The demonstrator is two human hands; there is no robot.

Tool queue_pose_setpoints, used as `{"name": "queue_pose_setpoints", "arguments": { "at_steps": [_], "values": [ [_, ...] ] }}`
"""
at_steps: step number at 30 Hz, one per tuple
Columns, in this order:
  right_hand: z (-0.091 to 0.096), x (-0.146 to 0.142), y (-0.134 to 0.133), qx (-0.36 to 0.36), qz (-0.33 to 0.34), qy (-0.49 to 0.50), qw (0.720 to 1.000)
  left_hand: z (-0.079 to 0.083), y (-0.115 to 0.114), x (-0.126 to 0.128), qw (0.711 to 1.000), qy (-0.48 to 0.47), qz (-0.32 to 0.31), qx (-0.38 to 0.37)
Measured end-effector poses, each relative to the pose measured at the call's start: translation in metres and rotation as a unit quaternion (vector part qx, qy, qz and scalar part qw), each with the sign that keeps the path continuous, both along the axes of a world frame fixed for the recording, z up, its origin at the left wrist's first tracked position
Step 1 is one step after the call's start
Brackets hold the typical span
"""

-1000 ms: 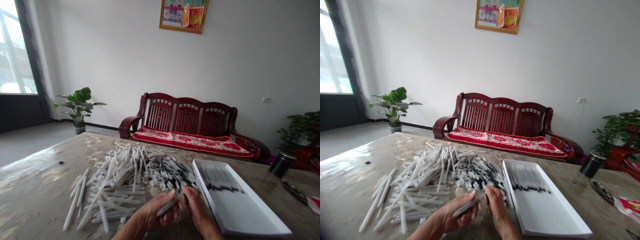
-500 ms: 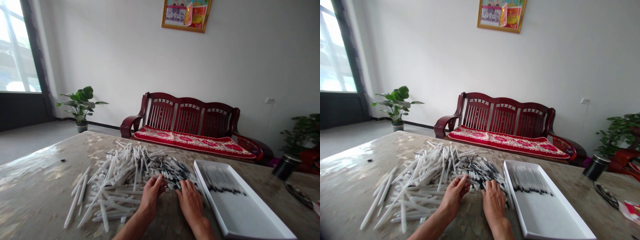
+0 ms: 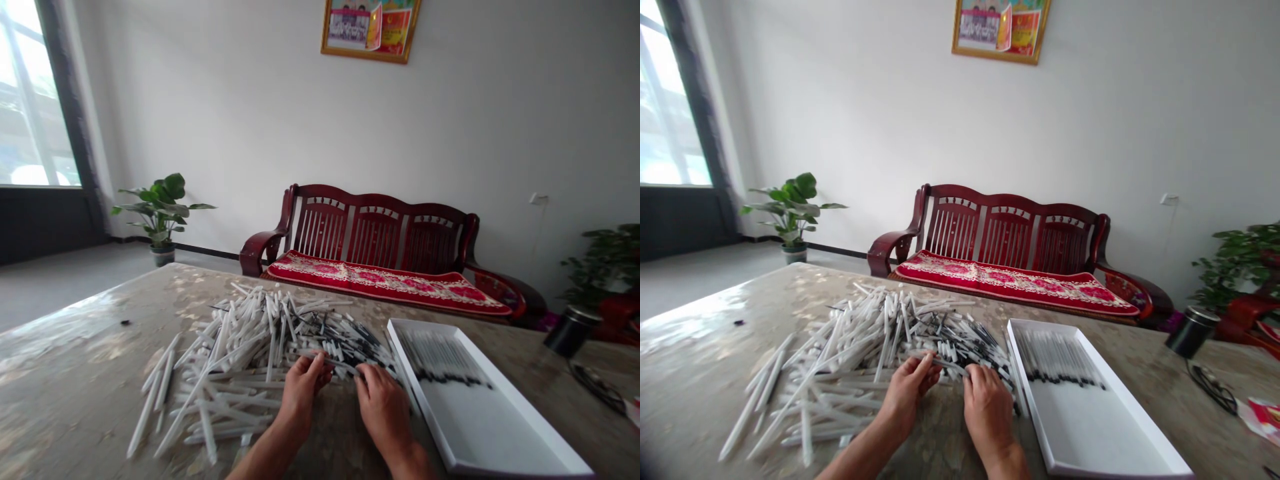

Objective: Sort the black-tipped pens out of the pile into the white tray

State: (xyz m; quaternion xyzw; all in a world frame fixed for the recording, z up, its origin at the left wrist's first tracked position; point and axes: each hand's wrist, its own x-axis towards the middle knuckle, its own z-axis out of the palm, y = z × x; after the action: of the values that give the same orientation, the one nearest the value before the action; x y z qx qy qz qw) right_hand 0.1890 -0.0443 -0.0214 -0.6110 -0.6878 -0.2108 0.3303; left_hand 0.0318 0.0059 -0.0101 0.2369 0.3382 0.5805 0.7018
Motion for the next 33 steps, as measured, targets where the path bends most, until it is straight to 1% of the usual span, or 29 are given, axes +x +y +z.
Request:
{"name": "queue_pose_setpoints", "arguments": {
  "at_steps": [7,11,15,19,22,24,26,29,33],
  "values": [
    [0.0,0.001,0.0,0.035,0.036,0.021,0.999,0.004,-0.004,0.0,1.0,0.021,-0.016,0.011],
    [0.0,0.003,-0.001,0.053,0.079,0.088,0.992,0.005,-0.006,-0.001,0.999,0.017,-0.026,0.011],
    [0.004,0.003,-0.005,0.021,0.115,0.173,0.978,0.006,-0.007,-0.001,0.999,0.007,-0.037,0.02],
    [0.009,0.0,-0.01,-0.028,0.115,0.267,0.956,0.01,-0.01,0.0,0.999,0.015,-0.04,0.03],
    [0.012,-0.004,-0.013,-0.078,0.099,0.359,0.925,0.012,-0.015,0.002,0.998,0.017,-0.036,0.046],
    [0.013,-0.007,-0.014,-0.111,0.093,0.427,0.893,0.014,-0.019,0.003,0.998,0.018,-0.03,0.057],
    [0.014,-0.009,-0.014,-0.134,0.098,0.493,0.854,0.015,-0.022,0.004,0.998,0.016,-0.025,0.063],
    [0.014,-0.012,-0.014,-0.153,0.113,0.564,0.804,0.017,-0.025,0.005,0.997,0.017,-0.022,0.071],
    [0.015,-0.017,-0.016,-0.151,0.131,0.613,0.764,0.017,-0.026,0.005,0.997,0.008,-0.023,0.073]
  ]
}}
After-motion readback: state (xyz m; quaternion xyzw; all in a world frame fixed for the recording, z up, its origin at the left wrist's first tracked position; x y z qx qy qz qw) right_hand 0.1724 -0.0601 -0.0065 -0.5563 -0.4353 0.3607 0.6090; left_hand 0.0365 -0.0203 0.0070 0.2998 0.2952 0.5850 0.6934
